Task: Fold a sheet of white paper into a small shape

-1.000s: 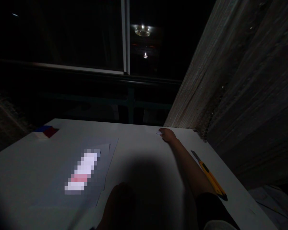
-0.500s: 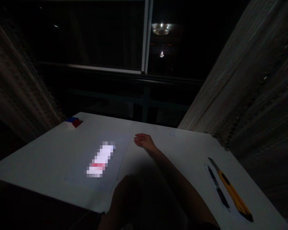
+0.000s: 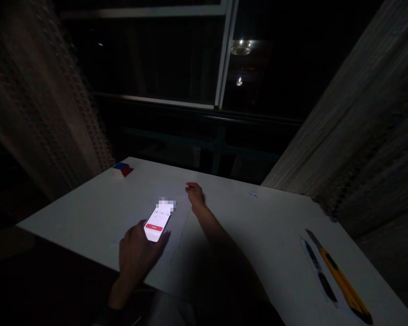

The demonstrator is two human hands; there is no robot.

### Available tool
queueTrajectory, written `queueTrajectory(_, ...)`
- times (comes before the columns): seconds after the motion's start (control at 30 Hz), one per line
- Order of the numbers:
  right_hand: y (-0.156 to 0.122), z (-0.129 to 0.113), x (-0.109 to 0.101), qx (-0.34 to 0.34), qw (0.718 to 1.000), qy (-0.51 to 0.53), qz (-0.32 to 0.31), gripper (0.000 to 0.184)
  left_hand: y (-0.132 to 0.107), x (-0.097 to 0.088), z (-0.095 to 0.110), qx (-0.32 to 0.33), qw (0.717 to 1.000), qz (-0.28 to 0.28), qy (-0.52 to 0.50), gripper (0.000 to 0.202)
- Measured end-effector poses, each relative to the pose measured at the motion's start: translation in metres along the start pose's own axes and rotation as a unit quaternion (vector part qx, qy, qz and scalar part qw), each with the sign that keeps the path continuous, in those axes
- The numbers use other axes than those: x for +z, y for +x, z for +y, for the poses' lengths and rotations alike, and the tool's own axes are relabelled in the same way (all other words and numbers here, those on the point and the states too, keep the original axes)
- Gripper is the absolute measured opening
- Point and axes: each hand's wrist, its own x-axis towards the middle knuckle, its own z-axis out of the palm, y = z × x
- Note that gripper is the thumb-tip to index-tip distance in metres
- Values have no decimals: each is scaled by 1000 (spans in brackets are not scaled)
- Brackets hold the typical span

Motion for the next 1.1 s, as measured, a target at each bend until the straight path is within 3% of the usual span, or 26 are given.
queueTrajectory(0.33, 12, 12, 0, 13, 993, -113, -13, 18, -3, 9, -3, 12, 1000, 4, -5, 57)
queueTrajectory(0.53, 6, 21, -6, 11, 986, -162, -26, 23, 14, 19, -6, 133, 991, -3, -27, 50)
queueTrajectory(0.67, 0, 19, -8, 7, 983, -182, -35, 28, 29, 22, -1, 163, 986, -6, -21, 47)
queueTrajectory(0.97, -9, 17, -13, 10, 971, -227, -81, 15, 38, 24, 0, 152, 988, -19, 25, 48)
queueTrajectory(1.1, -11, 16, -13, -36, 940, -326, -96, 20, 34, 22, 4, 89, 994, -20, 65, 60)
